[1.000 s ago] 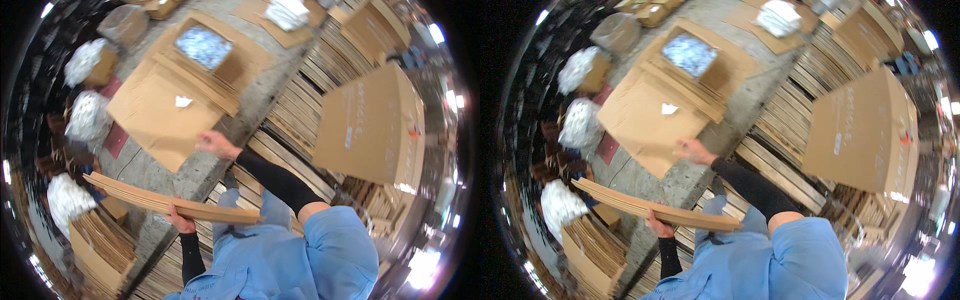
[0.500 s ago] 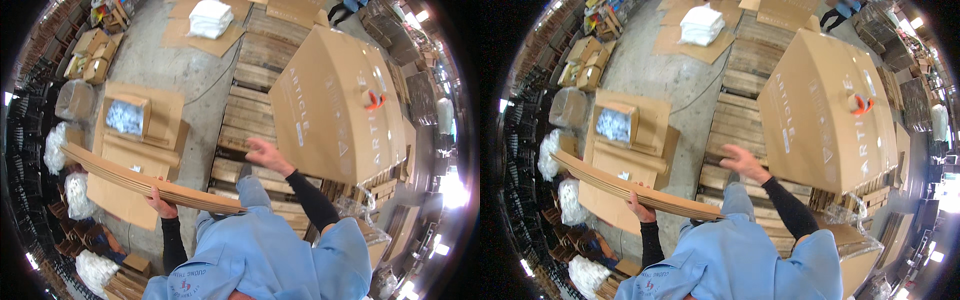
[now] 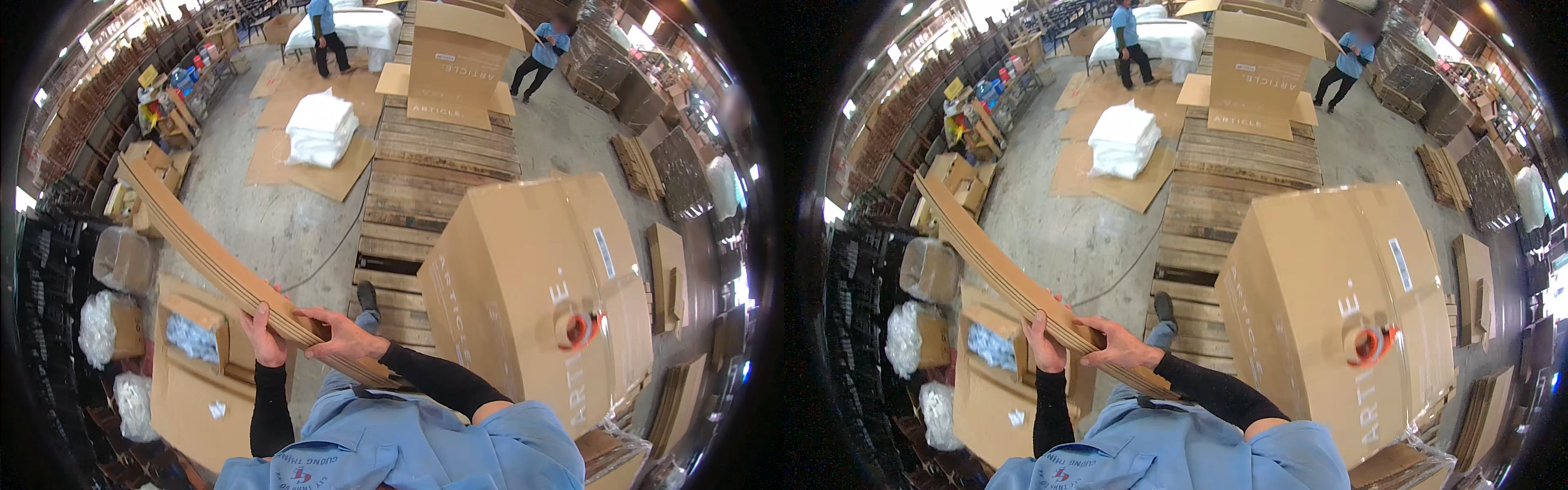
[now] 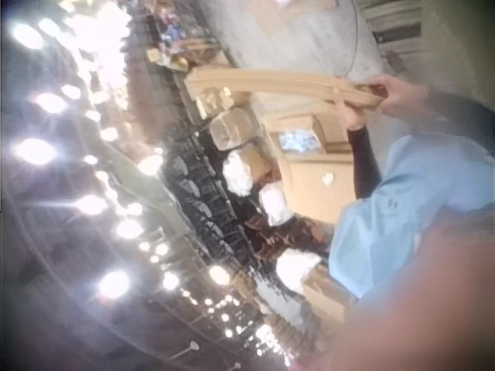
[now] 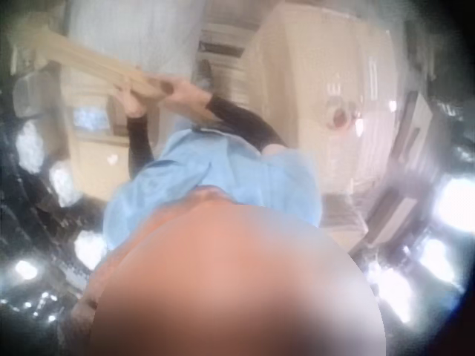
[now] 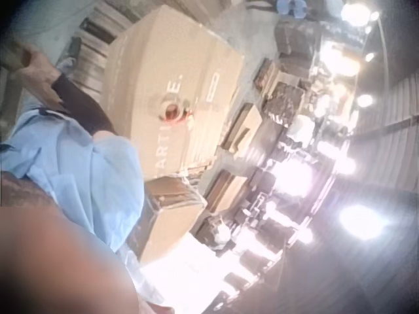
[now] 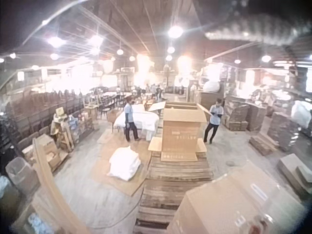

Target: The person assembles a cardboard box, places a wrapped wooden chair inside, adds foam padding and cardboard dividers, then seals the box with packing tape. The person handles multiple cardboard pieces and a tape dispenser to complete the packaging.

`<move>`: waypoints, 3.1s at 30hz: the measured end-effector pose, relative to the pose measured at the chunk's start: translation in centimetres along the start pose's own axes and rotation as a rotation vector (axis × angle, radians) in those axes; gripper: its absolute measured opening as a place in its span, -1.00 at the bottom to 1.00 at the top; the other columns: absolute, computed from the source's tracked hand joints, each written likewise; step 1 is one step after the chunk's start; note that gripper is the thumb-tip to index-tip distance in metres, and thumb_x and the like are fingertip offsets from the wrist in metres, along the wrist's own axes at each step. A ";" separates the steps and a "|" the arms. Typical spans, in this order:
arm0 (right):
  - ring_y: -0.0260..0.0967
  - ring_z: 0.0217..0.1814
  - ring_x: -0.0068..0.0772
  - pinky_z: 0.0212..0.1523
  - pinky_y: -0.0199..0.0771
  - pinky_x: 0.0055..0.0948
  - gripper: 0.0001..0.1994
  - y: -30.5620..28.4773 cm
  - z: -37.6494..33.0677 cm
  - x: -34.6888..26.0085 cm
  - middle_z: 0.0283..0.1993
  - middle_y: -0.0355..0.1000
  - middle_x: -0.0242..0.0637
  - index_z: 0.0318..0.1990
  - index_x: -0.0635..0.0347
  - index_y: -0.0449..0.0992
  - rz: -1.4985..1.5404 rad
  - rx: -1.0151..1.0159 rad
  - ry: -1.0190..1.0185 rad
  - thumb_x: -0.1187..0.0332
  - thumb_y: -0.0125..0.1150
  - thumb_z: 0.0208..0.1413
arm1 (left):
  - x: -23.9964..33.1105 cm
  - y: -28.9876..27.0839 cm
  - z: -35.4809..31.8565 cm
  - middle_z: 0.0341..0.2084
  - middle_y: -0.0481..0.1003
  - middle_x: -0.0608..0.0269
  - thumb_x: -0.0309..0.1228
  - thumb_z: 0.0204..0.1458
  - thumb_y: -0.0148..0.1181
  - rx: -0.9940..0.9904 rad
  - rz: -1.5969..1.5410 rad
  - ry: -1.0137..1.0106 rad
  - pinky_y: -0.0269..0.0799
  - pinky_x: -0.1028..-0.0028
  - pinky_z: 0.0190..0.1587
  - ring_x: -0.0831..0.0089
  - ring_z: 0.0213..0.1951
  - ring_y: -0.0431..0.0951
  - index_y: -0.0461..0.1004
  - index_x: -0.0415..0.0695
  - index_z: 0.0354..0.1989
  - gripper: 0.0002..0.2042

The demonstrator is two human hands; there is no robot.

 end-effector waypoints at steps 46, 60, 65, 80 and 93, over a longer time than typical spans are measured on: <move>0.48 0.06 -0.49 0.13 0.48 -0.44 -0.67 -127.3 34.5 -30.8 0.09 0.52 -0.37 0.16 0.33 0.53 0.392 0.782 -0.157 0.45 0.18 0.28 | -55.8 96.5 93.1 -0.10 0.56 0.22 -0.38 0.12 0.36 -0.574 0.057 -0.328 0.56 0.40 -0.09 0.47 -0.12 0.59 0.38 -0.23 0.13 -0.56; 0.60 -0.12 -0.34 -0.09 0.66 -0.37 -0.66 -168.3 52.8 -38.0 -0.04 0.59 -0.18 0.14 0.38 0.49 0.517 0.651 -0.097 0.30 0.07 0.37 | -57.1 108.2 114.3 -0.01 0.56 -0.02 -0.30 0.18 0.28 -0.384 0.250 -0.184 0.70 0.28 -0.16 0.24 -0.12 0.65 0.35 -0.27 0.14 -0.56; 0.58 -0.10 -0.38 -0.13 0.67 -0.35 -0.70 -178.4 59.0 -36.5 -0.04 0.59 -0.22 0.13 0.35 0.49 0.678 0.664 -0.169 0.36 0.00 0.39 | -56.1 110.3 118.8 -0.02 0.57 0.00 -0.26 0.17 0.30 -0.336 0.347 -0.160 0.70 0.33 -0.19 0.29 -0.12 0.65 0.35 -0.27 0.16 -0.52; 0.39 0.24 -0.36 0.23 0.41 -0.40 -0.43 -175.6 62.9 -48.5 0.25 0.40 -0.15 0.32 0.39 0.33 -0.149 0.876 -0.029 0.22 0.29 0.28 | -69.5 126.6 136.9 -0.29 0.56 0.22 -0.24 0.11 0.40 -0.469 0.200 -0.506 0.59 0.40 -0.29 0.45 -0.25 0.62 0.42 -0.21 -0.03 -0.60; 0.58 -0.09 -0.39 -0.11 0.65 -0.35 -0.69 -181.4 70.8 -37.2 -0.02 0.57 -0.22 0.10 0.35 0.49 0.371 0.903 0.205 0.30 0.17 0.36 | -81.0 120.8 149.4 -0.33 0.56 0.16 -0.42 -0.01 0.32 -0.322 0.300 -0.534 0.51 0.39 -0.33 0.44 -0.39 0.54 0.47 -0.33 0.00 -0.60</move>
Point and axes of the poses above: each hand's wrist, its own z-axis towards the middle knuckle, its own y-axis out of the palm, x = y × z, the point moved 9 cm from there along z, towards the middle knuckle
